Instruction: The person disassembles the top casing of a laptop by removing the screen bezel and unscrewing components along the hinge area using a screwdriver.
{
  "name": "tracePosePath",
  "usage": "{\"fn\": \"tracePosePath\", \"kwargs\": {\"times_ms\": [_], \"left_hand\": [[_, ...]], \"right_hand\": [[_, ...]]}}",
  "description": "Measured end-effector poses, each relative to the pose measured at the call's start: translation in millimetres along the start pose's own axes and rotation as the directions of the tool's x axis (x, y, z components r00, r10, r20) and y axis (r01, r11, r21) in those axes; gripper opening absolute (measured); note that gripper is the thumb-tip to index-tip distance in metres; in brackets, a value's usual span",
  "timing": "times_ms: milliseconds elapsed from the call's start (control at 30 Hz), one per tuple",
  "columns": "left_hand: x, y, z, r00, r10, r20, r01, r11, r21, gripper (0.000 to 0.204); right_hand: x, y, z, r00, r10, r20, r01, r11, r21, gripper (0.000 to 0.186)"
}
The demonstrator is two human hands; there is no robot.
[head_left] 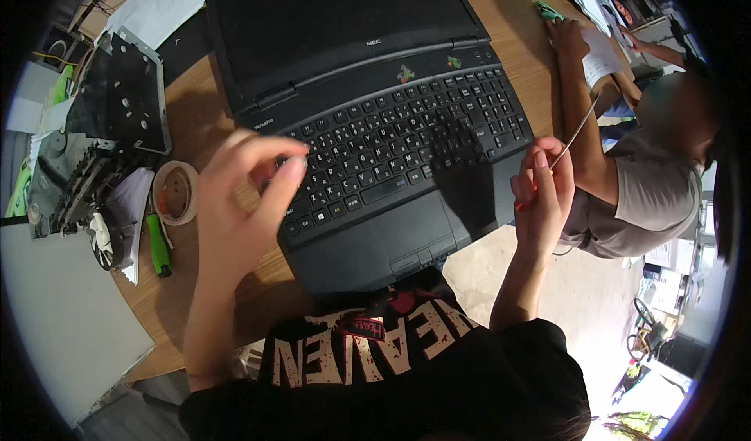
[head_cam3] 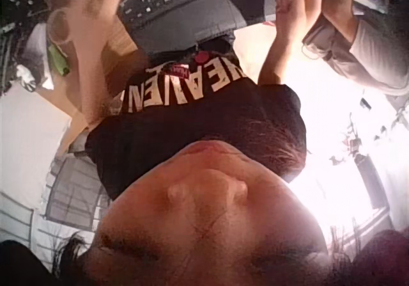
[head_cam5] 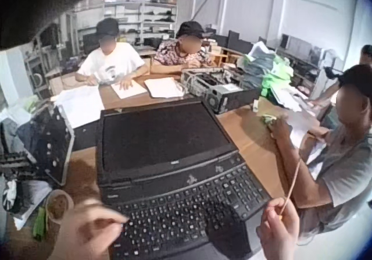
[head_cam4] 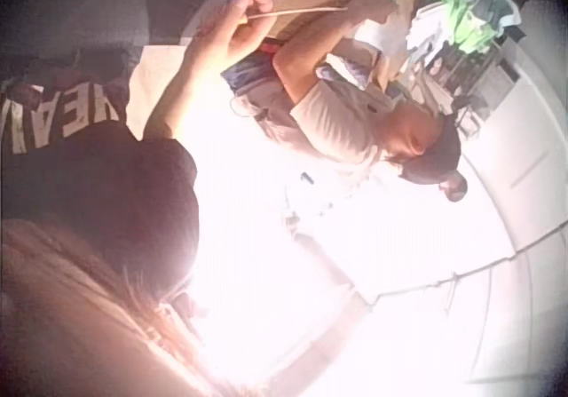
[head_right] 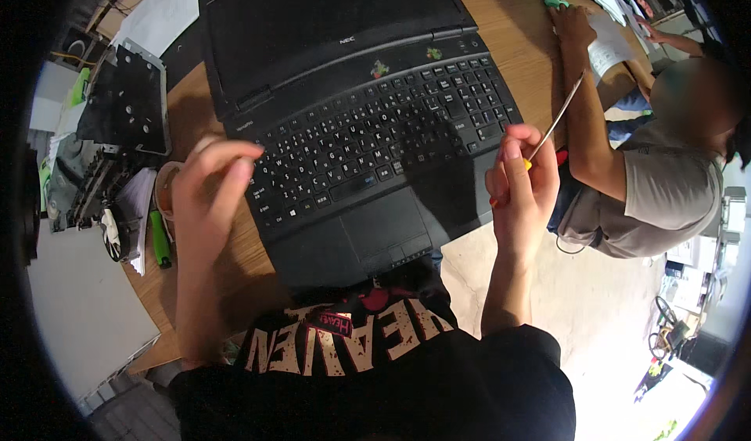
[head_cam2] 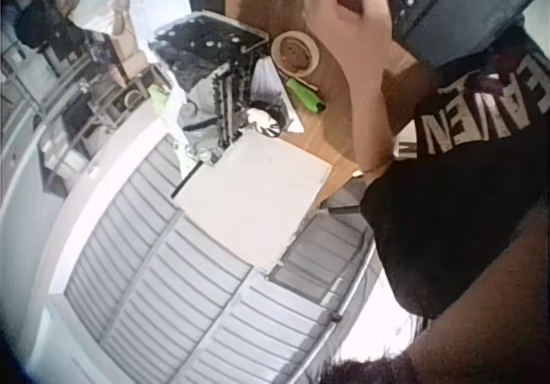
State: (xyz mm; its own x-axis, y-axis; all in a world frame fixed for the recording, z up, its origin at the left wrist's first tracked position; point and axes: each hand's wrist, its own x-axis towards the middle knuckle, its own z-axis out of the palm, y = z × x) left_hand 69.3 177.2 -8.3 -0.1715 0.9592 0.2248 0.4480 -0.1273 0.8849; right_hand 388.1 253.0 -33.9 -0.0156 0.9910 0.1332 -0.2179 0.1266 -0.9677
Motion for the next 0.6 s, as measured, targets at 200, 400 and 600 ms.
{"fn": "tracePosePath", "kwargs": {"times_ms": [200,400,600], "left_hand": [[112.4,-35.6,43.7,0.861,0.479,0.170,-0.491,0.698,0.521,0.035],[156.9,-48.9,92.0,0.903,0.322,0.283,-0.428,0.633,0.645,0.041],[175.9,-47.3,102.3,0.857,0.405,0.318,-0.514,0.649,0.560,0.036]], "right_hand": [[-8.8,21.1,6.9,0.998,0.017,-0.062,-0.028,0.983,-0.180,0.015],[-5.9,25.8,-2.9,0.997,0.008,-0.076,-0.023,0.982,-0.188,0.014],[11.8,27.1,-19.6,0.995,0.092,-0.045,-0.095,0.992,-0.082,0.014]]}}
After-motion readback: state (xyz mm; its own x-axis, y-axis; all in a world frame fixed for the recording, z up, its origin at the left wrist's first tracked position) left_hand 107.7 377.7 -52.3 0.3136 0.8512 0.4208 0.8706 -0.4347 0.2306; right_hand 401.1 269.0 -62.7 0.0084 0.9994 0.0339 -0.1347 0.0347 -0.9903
